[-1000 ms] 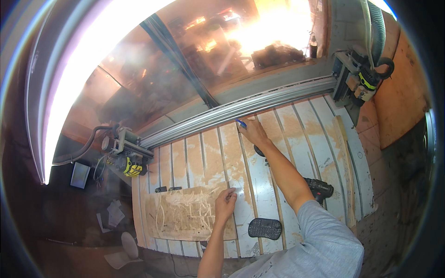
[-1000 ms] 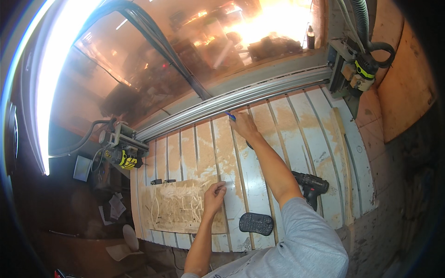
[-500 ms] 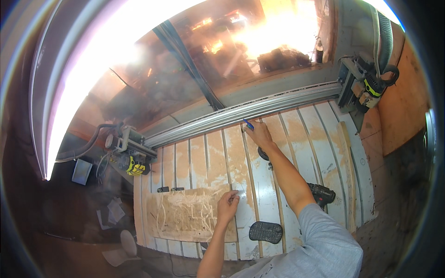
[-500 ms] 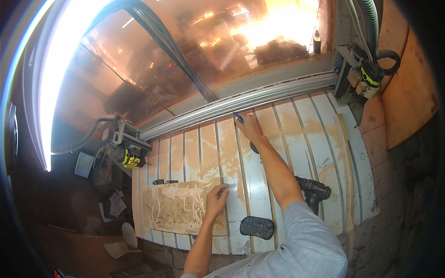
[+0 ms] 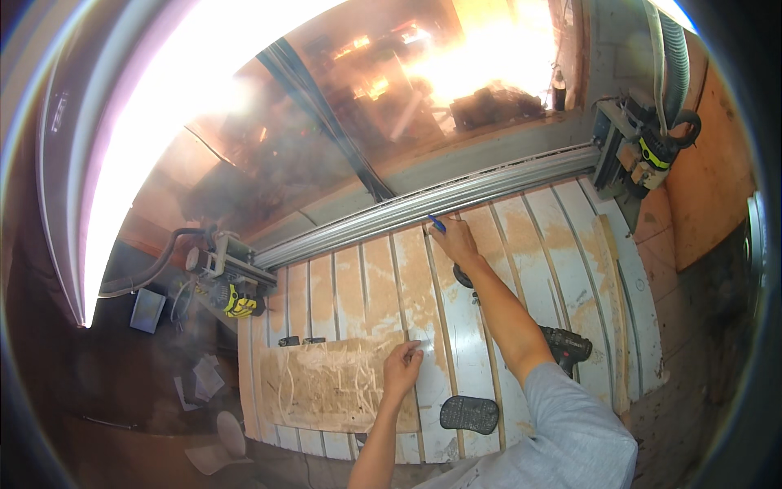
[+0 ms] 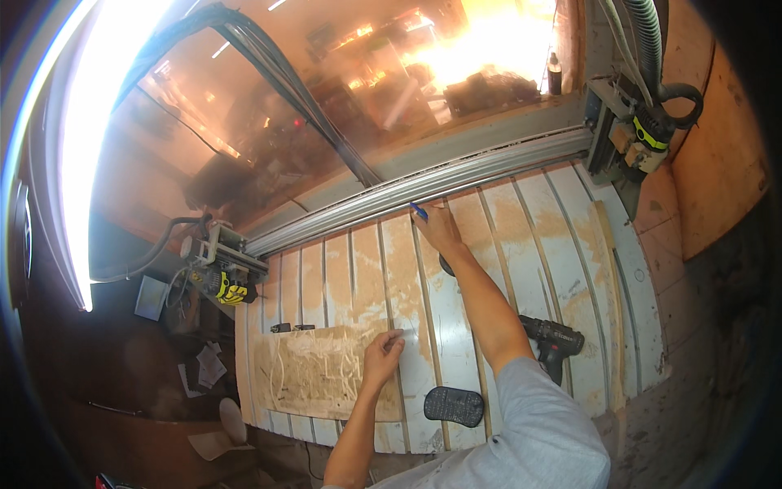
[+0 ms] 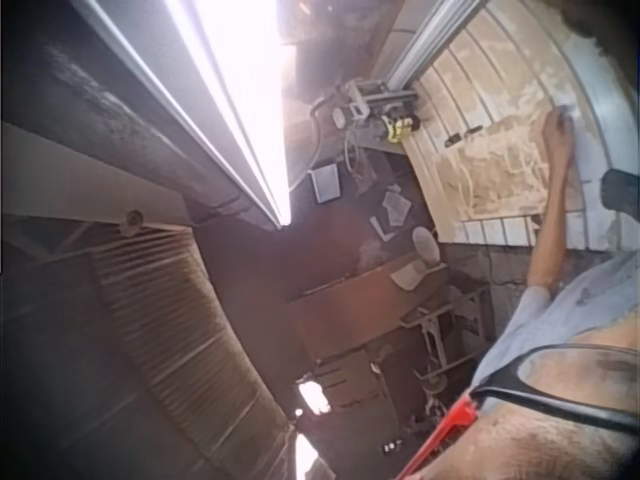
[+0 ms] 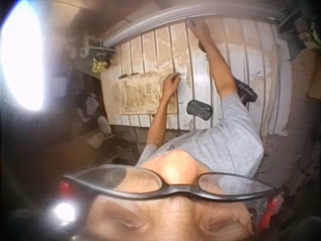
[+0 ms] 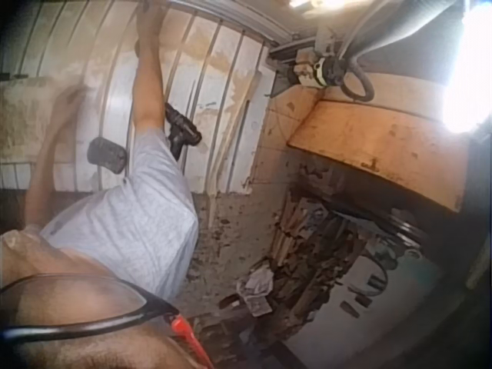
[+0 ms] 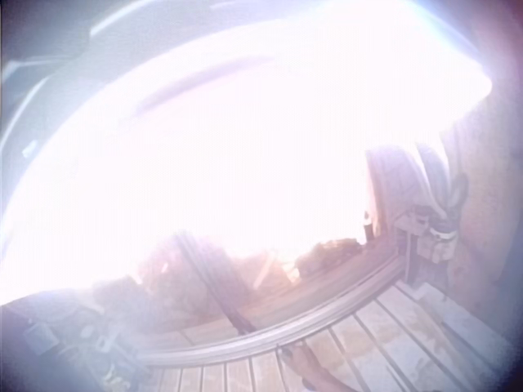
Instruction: The person prepares a guitar neck component on a CNC machine by drilling holes into a wooden template with a power drill and positioning the neck piece.
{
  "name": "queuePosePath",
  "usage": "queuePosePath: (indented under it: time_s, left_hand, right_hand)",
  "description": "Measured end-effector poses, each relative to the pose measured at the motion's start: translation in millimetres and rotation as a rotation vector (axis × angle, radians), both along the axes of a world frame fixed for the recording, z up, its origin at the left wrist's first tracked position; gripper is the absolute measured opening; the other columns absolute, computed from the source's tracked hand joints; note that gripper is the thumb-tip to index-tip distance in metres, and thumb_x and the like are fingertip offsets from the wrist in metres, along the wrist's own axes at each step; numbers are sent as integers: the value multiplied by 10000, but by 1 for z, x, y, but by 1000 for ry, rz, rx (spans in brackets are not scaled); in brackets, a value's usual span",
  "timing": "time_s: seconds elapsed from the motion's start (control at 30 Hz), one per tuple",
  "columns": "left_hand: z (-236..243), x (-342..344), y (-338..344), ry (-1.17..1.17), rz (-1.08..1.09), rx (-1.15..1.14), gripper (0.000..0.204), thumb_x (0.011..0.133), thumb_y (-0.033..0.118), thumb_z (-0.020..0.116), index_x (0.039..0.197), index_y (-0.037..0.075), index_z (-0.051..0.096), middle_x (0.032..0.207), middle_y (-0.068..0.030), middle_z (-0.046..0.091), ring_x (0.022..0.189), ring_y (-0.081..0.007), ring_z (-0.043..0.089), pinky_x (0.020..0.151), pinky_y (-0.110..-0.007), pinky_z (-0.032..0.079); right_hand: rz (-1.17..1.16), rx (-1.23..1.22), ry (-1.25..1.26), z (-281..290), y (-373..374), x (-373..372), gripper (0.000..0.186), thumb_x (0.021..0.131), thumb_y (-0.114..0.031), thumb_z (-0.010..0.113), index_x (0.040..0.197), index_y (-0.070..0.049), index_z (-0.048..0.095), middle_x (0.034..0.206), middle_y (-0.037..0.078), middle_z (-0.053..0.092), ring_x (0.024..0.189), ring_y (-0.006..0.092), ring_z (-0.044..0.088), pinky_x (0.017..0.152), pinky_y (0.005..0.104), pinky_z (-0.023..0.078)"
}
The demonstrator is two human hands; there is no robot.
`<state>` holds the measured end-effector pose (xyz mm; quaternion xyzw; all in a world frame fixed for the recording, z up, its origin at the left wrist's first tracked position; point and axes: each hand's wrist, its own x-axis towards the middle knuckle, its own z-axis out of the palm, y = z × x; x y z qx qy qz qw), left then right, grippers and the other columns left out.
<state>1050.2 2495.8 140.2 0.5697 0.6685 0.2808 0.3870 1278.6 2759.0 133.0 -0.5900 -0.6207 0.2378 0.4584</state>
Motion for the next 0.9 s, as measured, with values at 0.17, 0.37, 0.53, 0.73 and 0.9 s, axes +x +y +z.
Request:
queuePosePath:
  time_s: [0.17,0.37,0.53,0.73,0.9]
  left_hand:
    - [-1,-4,4,52,-24,9,327,970,165,742,1253,1,735,1116,-138,770,1006,-202,730,886,-331,571]
    - [-5,-6,3,26,-27,5,335,973,159,736,1265,-5,727,1123,-151,767,998,-212,730,890,-340,576]
    - [-10,-9,0,46,-59,38,333,973,145,732,1264,-16,724,1125,-154,765,1003,-202,729,880,-327,575]
    - [-6,-3,9,-57,-39,52,321,983,153,724,1248,-29,728,1049,-132,779,936,-186,730,859,-315,571]
    - [1,-2,67,51,10,151,297,1013,224,696,1170,-22,756,1015,-146,774,899,-214,739,825,-337,574]
  right_hand:
    - [-6,54,-39,-1,-1,-1,307,931,-226,755,1135,2,746,836,260,721,820,449,718,739,499,555]
    - [28,136,-1,-6,0,-6,306,939,-205,756,1146,18,731,861,273,727,849,445,728,750,495,565]
    - [5,74,2,-9,-8,-9,311,941,-208,757,1157,14,728,855,266,726,836,440,725,737,492,559]
    - [-77,67,59,6,-30,13,285,929,-222,772,1078,19,743,799,225,719,752,405,712,691,464,541]
    - [-269,1,412,42,-107,25,262,929,-254,768,983,-5,705,755,197,704,718,369,722,643,456,529]
